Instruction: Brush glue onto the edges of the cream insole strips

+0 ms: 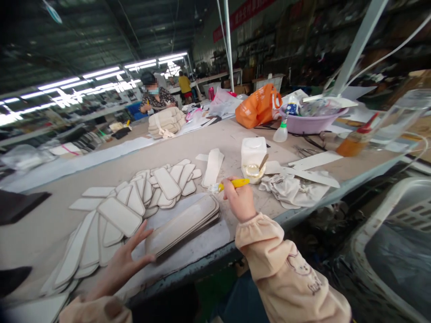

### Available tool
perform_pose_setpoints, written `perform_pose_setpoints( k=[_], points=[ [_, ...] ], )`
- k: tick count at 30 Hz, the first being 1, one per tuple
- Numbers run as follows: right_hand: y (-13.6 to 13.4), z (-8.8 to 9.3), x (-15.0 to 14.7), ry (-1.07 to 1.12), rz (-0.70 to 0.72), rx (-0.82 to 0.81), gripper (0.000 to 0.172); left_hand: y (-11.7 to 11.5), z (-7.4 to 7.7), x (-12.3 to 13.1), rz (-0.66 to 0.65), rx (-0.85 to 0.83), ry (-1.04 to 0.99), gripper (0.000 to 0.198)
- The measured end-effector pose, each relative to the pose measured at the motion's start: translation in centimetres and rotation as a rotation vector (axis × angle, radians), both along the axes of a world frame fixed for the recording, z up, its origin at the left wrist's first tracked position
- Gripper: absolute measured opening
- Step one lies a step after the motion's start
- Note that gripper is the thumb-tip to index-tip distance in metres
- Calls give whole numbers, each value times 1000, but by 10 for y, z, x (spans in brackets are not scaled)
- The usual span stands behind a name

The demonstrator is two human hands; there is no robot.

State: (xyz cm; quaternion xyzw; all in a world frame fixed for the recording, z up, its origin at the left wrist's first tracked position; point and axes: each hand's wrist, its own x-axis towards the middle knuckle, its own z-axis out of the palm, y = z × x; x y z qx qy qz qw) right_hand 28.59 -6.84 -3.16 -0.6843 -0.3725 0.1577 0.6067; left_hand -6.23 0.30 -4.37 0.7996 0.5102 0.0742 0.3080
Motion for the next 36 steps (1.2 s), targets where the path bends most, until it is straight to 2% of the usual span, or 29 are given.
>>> perform_pose_setpoints(
  k=[3, 6, 9, 11, 12, 14, 17, 21, 25, 29, 32, 36],
  points=[
    [-1, 2, 11, 169, -52, 131, 30, 9, 6, -7, 61, -34, -25, 84],
    [-3, 4, 22, 279, -74, 250, 30, 24, 34, 8, 43, 48, 112, 72],
    [-8, 7, 31, 327, -112, 337, 29, 44, 67, 55, -92, 235, 240, 58],
    [-11, 10, 36, 344, -146, 382, 29, 59, 78, 100, -248, 306, 238, 55],
    [-12, 11, 38, 352, -161, 400, 29, 68, 79, 125, -308, 331, 236, 53],
    [-13, 13, 41, 365, -184, 427, 29, 83, 70, 174, -447, 368, 300, 49],
    [-15, 13, 45, 351, -190, 438, 28, 103, 45, 236, -535, 389, 416, 43],
    [-17, 11, 50, 336, -211, 421, 29, 121, 13, 287, -581, 336, 470, 34],
    [-17, 11, 55, 351, -214, 425, 29, 128, -1, 303, -616, 278, 514, 23],
    [-16, 10, 54, 371, -197, 445, 29, 131, 2, 300, -589, 270, 468, 29],
    [-16, 9, 50, 357, -211, 434, 28, 131, 19, 289, -481, 328, 350, 27],
    [-14, 3, 46, 247, -141, 472, 28, 117, 63, 250, -246, 453, 135, 30]
  ],
)
